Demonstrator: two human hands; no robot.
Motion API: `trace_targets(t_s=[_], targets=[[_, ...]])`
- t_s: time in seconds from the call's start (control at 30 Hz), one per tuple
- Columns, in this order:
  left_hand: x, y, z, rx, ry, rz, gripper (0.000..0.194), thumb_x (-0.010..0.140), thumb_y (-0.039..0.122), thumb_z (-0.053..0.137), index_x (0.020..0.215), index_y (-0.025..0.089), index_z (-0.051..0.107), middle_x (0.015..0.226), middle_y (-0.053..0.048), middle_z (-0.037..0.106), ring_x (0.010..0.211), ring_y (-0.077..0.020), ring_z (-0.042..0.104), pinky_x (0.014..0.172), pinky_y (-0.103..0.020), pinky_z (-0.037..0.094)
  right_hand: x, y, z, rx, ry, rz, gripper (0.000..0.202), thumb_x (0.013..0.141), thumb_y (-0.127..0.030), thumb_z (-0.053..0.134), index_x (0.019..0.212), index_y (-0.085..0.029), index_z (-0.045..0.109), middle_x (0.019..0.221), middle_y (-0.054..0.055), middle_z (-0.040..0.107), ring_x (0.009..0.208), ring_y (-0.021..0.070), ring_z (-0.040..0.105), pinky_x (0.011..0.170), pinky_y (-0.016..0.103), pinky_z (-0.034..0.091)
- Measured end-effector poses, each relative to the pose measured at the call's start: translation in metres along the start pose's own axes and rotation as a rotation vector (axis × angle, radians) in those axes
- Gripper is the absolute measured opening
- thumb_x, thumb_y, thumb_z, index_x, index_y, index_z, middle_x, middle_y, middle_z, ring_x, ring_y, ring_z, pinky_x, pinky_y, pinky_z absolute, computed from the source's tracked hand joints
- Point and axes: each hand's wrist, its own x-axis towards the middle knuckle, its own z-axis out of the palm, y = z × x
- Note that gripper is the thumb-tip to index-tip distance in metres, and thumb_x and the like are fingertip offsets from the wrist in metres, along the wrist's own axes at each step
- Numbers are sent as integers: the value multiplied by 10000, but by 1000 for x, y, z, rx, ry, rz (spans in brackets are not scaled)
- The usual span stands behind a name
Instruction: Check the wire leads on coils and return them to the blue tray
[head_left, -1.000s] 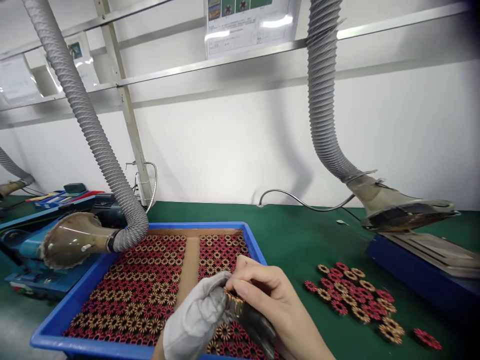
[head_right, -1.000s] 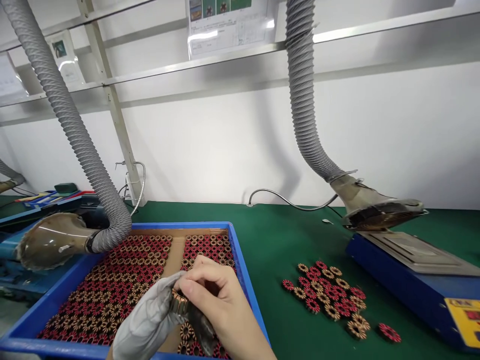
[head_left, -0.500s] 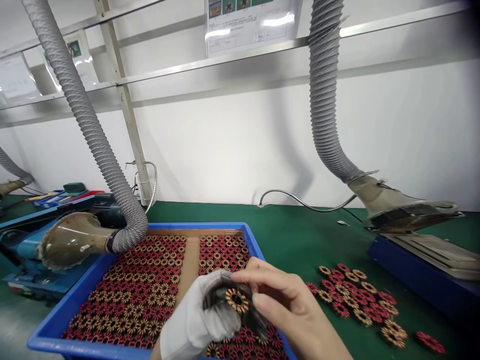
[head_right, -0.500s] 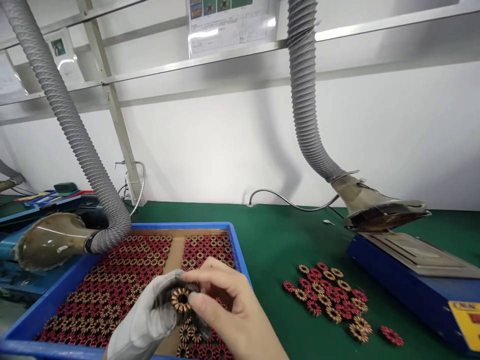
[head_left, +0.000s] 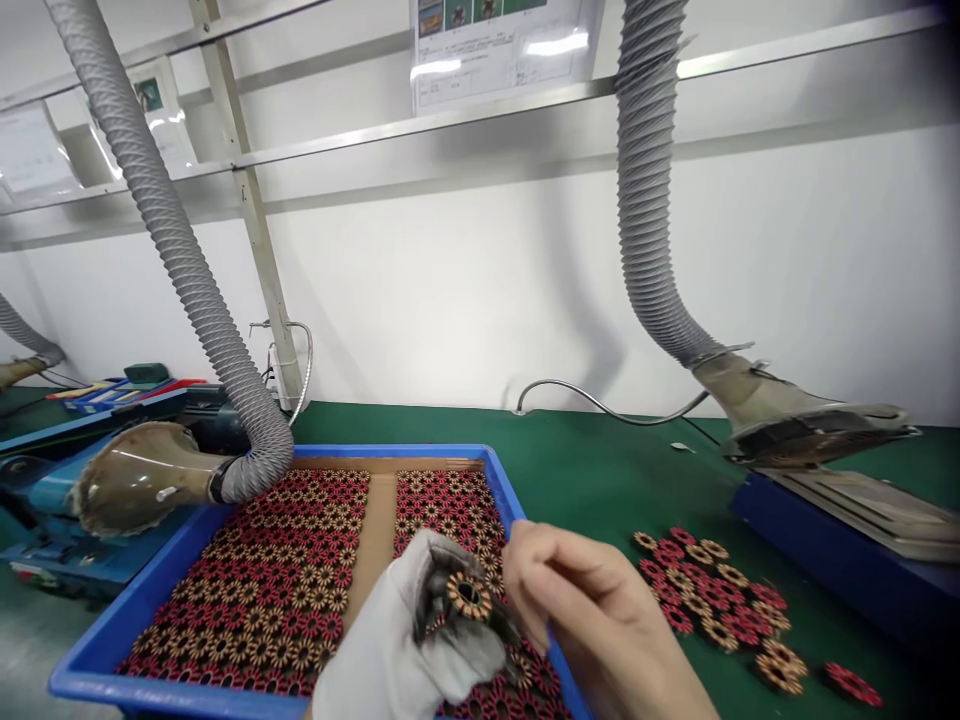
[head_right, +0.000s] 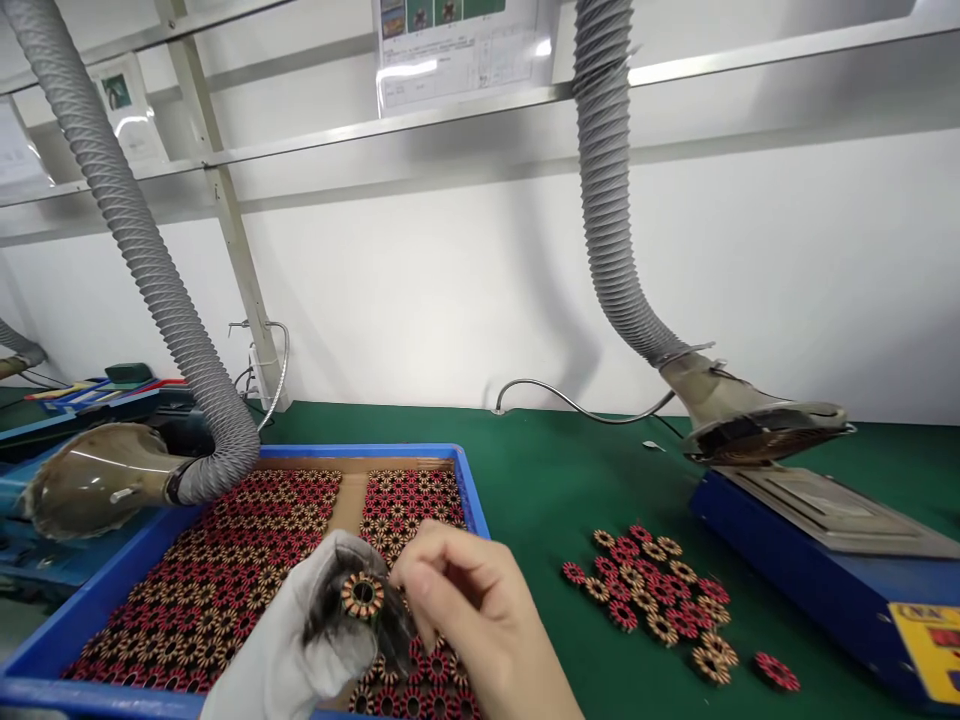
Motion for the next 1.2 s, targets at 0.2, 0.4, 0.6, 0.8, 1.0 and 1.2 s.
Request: trace_targets(t_s=[0.2,0.4,0.6,0.8,1.0,1.2], targets=[[2,-32,-3,100,38,82,375,712,225,742,989,127,508,931,-49,588,830,-117,575,749,-172,478,-12,-11,1,-365,-56,120,537,731,-627,521,804,-107,634,783,44,534,684,-59,429,616,18,341],[5,-19,7,60,203,88,364,557,94,769,846,107,549,768,-22,618,677,-111,595,608,-150,484,-4,1,0,-176,-81,46,530,727,-573,569,702,-44,545,647,12,442,605,-78,391,566,9,323],[8,-7,8,-60,172,151,230,685,158,725,890,100,637,862,-57,668,799,-143,640,736,-168,516,2,7,3,-115,-10,-35,525,716,-545,593,649,-28,532,614,19,446,567,-75,381,531,17,329],[0,-25,-4,-14,79,207,295,928,396,550,1106,180,643,1093,-23,645,1030,-81,601,924,-87,434,2,3,5,-119,32,-18,558,705,-567,589,622,-17,539,563,10,390,519,-76,345,484,30,293],[-1,-23,-1,-229,73,135,274,861,437,634,1057,262,712,1091,-7,655,1070,-126,604,921,-142,457,-2,0,4,-62,-48,93,560,676,-587,622,712,-33,546,591,-8,392,493,-75,363,468,40,293],[-1,-23,-5,-185,112,69,345,820,471,667,1061,226,700,1066,-1,668,998,-74,617,864,-71,461,-9,-6,7,-149,-61,176,598,703,-647,551,799,-58,517,644,-13,385,522,-83,371,491,38,320]])
